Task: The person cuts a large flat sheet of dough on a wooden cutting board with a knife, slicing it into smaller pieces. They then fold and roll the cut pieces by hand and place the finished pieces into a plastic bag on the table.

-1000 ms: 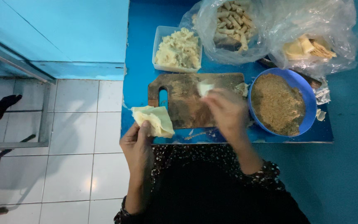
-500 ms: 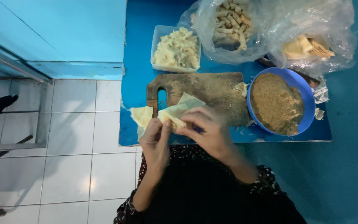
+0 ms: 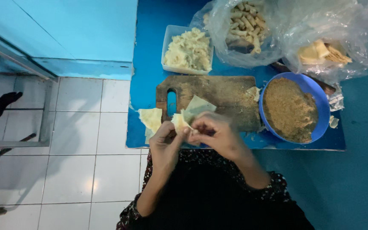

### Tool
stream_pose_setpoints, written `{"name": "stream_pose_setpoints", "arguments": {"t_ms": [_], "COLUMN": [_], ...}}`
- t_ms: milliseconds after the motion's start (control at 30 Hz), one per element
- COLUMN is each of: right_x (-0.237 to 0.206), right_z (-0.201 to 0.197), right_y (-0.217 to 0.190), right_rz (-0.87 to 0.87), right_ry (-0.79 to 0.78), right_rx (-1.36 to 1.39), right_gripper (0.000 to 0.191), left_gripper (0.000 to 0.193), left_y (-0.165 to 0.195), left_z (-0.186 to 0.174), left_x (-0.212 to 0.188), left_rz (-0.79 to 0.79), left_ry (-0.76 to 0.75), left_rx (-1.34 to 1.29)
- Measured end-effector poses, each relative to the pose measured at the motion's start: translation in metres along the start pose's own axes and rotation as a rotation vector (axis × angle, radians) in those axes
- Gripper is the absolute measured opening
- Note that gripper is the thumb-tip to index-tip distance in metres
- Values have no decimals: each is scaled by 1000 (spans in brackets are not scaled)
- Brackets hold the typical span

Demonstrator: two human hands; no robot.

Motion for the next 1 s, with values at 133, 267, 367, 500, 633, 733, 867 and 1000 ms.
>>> {"name": "stream_pose_setpoints", "arguments": {"t_ms": [133,267,367,500,633,733,867,1000], "right_x": [10,14,13,16,23,21,5,4], "right_z": [-12,-12,-4,-23,-61,-44,-16,-12], "right_y": [15,29,32,43,39,-11,-48,-60], "right_rz": [205,288,266,310,284,-202,-461,-445], "right_ry": [-80,-21,-38,42,354,374,313,288], "right_rx": [150,543,522,403,0,-628,-865,-878], "right_gripper": [11,15,23,19,14,14,30,32], "left_gripper": [14,16,17,19,23,25,28,24], "left_y": [-5,5,11,1,1,6,2,-3], "left_z": [-4,-8,-5,-8,-37,-54,-59,-56], "left_x": [2,3,5,9,14,18,16,18], "left_rz": [-46,21,55,-111,-197,-111,-108,-67], "left_ry": [37,9,-55,26,228,337,364,320], "left_rx": [45,117,103,-36,-199,-309,-317,-364]}}
Point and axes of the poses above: each hand's wrist, its own x-axis towards the middle knuckle, its own z-axis out of the palm, y = z × x, the point moved 7 cm from there along x, towards the middle knuckle, and after that the axes turned 8 degrees about z, right-handed, at the moved point
